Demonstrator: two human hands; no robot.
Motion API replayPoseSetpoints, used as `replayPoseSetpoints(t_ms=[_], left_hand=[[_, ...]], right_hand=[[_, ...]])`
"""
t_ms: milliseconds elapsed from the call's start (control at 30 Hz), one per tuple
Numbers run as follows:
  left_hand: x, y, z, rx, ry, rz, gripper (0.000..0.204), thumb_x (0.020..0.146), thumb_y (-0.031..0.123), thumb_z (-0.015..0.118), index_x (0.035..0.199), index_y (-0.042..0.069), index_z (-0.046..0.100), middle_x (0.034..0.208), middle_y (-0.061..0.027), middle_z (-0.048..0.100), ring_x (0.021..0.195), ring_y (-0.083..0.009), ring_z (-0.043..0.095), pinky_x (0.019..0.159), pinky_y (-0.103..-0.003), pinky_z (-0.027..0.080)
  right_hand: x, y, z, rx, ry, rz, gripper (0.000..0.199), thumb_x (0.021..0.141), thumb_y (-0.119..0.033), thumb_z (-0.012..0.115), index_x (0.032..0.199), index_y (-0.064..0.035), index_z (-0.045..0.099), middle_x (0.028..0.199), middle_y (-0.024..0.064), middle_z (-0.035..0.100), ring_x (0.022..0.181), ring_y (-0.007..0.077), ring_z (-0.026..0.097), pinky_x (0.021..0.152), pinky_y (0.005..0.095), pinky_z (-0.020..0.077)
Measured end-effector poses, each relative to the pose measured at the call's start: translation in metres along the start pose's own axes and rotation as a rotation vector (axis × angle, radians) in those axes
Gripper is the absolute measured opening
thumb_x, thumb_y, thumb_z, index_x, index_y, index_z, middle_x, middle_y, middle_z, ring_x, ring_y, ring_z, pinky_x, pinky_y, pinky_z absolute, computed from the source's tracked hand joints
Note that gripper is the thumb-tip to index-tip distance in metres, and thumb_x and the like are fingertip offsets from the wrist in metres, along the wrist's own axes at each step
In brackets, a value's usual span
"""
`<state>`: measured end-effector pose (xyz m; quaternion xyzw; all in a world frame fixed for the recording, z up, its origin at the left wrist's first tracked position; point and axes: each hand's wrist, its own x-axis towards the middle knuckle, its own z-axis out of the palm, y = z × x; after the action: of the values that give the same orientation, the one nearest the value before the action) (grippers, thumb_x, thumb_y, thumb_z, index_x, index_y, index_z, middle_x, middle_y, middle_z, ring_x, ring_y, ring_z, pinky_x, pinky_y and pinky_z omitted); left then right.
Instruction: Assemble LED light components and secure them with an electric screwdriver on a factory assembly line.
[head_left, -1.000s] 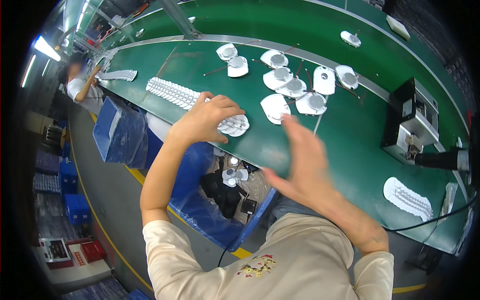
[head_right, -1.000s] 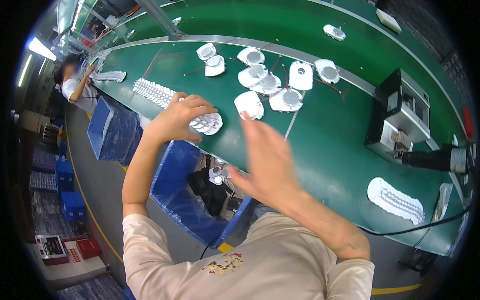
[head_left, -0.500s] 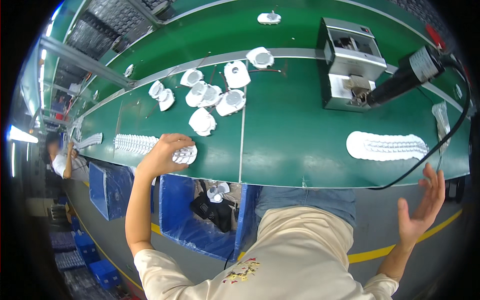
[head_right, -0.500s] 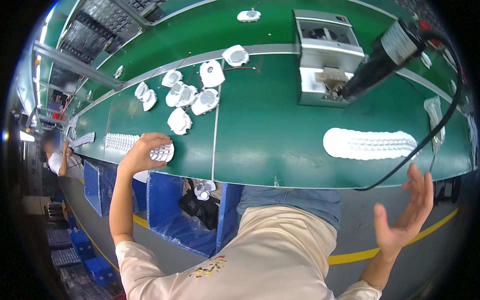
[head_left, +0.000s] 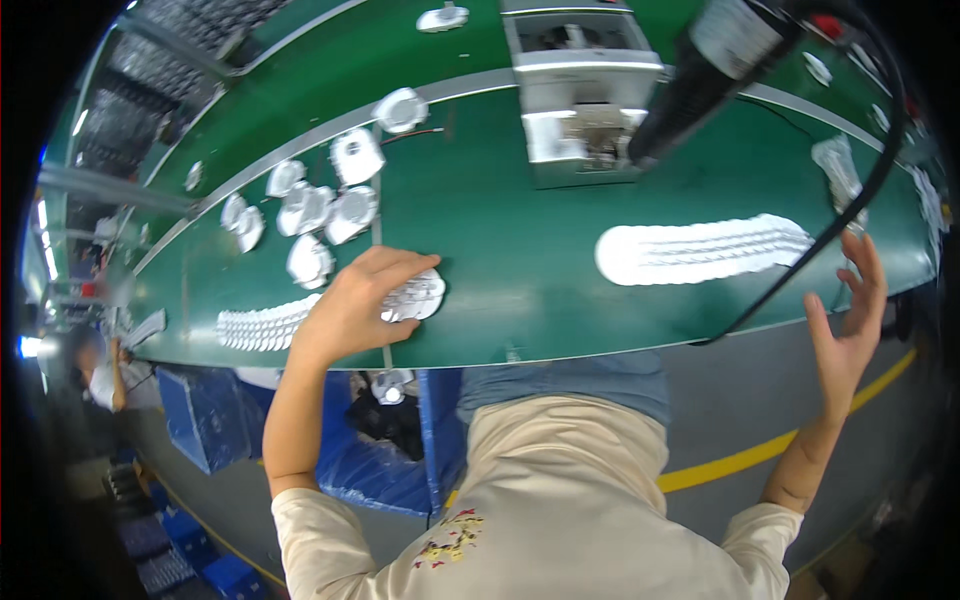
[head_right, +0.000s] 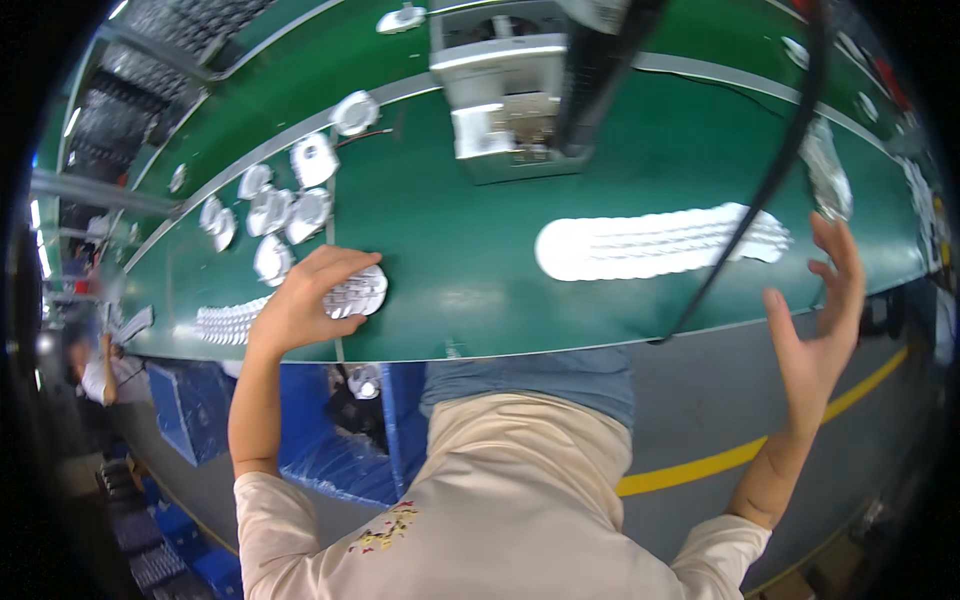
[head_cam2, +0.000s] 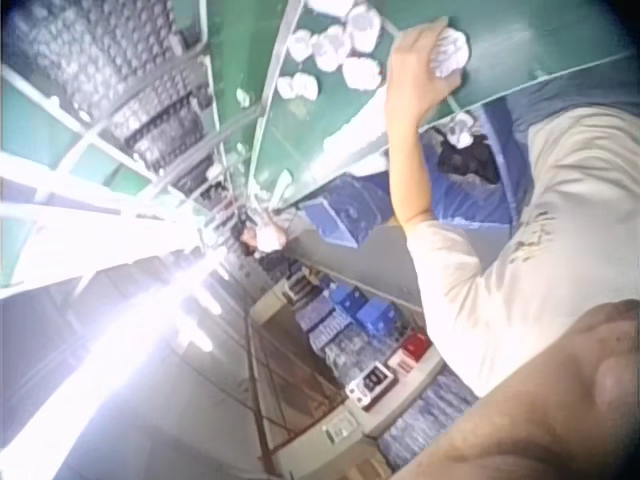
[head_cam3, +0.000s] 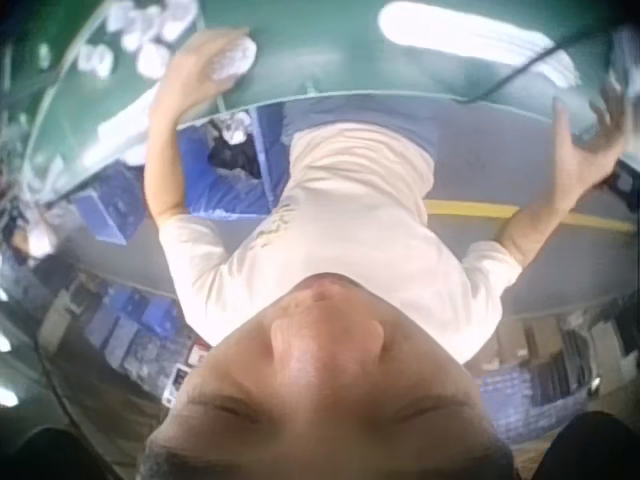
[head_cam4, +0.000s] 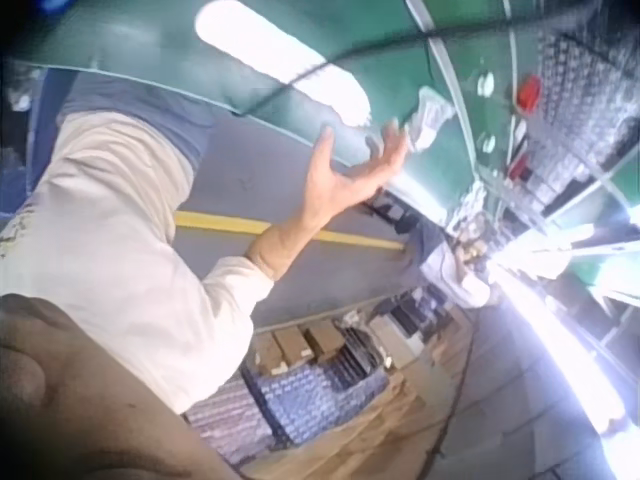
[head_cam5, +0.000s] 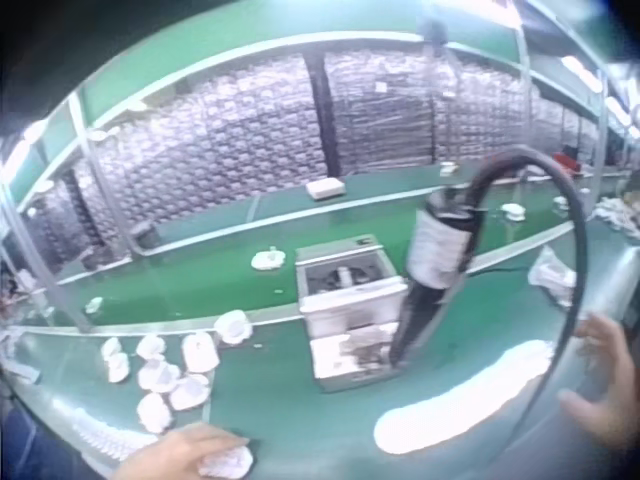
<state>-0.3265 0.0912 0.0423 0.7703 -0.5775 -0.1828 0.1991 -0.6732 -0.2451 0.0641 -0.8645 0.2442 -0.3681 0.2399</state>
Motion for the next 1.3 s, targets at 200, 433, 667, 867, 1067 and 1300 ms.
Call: replayPoseSetpoints(t_ms=[200,433,667,867,1067,1300], left_hand=[[0.052,0.031,0.019,0.016,-0.013,0.077,0.066,0.056,0.001,0.072,0.121,0.005,0.058,0.111,-0.0128,0.061,0.104,-0.0317,0.056,0.092,-0.039,0.047],[0.11,0.067,0.051,-0.059,0.0,0.221,0.071,0.058,0.004,0.074,0.126,0.006,0.054,0.11,-0.0128,0.06,0.104,-0.0305,0.055,0.094,-0.038,0.044],[0.138,0.093,0.068,-0.065,0.003,0.251,0.07,0.061,0.004,0.074,0.127,0.006,0.054,0.112,-0.0118,0.059,0.105,-0.0303,0.054,0.094,-0.037,0.044],[0.145,0.103,0.071,-0.074,0.014,0.245,0.073,0.061,0.005,0.075,0.13,0.004,0.05,0.114,-0.0153,0.061,0.101,-0.0327,0.056,0.091,-0.039,0.046],[0.142,0.116,0.076,-0.029,0.02,0.15,0.075,0.062,0.007,0.078,0.132,0.006,0.049,0.111,-0.0169,0.062,0.104,-0.0357,0.056,0.091,-0.041,0.046],[0.137,0.113,0.078,0.038,0.111,0.162,0.076,0.06,0.01,0.08,0.13,0.008,0.051,0.111,-0.0168,0.062,0.102,-0.0343,0.058,0.089,-0.041,0.046]], right_hand=[[0.018,0.041,-0.018,-0.071,-0.232,0.135,0.058,0.068,-0.002,0.063,0.125,-0.0025,0.052,0.125,0.0082,0.058,0.117,0.0197,0.052,0.096,0.0333,0.0372],[0.028,0.067,-0.011,-0.057,-0.413,0.046,0.066,0.06,-0.001,0.069,0.124,-0.0059,0.053,0.125,0.0102,0.056,0.115,0.0253,0.052,0.096,0.0341,0.0399],[0.038,0.072,-0.01,-0.104,-0.468,0.008,0.073,0.056,0.001,0.073,0.126,-0.0064,0.052,0.13,0.0114,0.052,0.124,0.0305,0.046,0.104,0.0385,0.0356],[0.053,0.077,-0.011,-0.173,-0.618,-0.017,0.086,0.054,-0.004,0.078,0.133,-0.0067,0.045,0.135,0.0133,0.046,0.132,0.0332,0.036,0.107,0.0408,0.0316],[0.067,0.095,0.008,-0.291,-0.735,-0.245,0.083,0.055,-0.008,0.078,0.131,-0.0052,0.046,0.132,0.0115,0.048,0.126,0.0315,0.041,0.104,0.0398,0.035],[0.073,0.093,0.015,-0.455,-0.891,-0.265,0.061,0.055,-0.007,0.075,0.112,-0.0058,0.055,0.108,0.0078,0.054,0.105,0.027,0.053,0.091,0.0374,0.0421]])
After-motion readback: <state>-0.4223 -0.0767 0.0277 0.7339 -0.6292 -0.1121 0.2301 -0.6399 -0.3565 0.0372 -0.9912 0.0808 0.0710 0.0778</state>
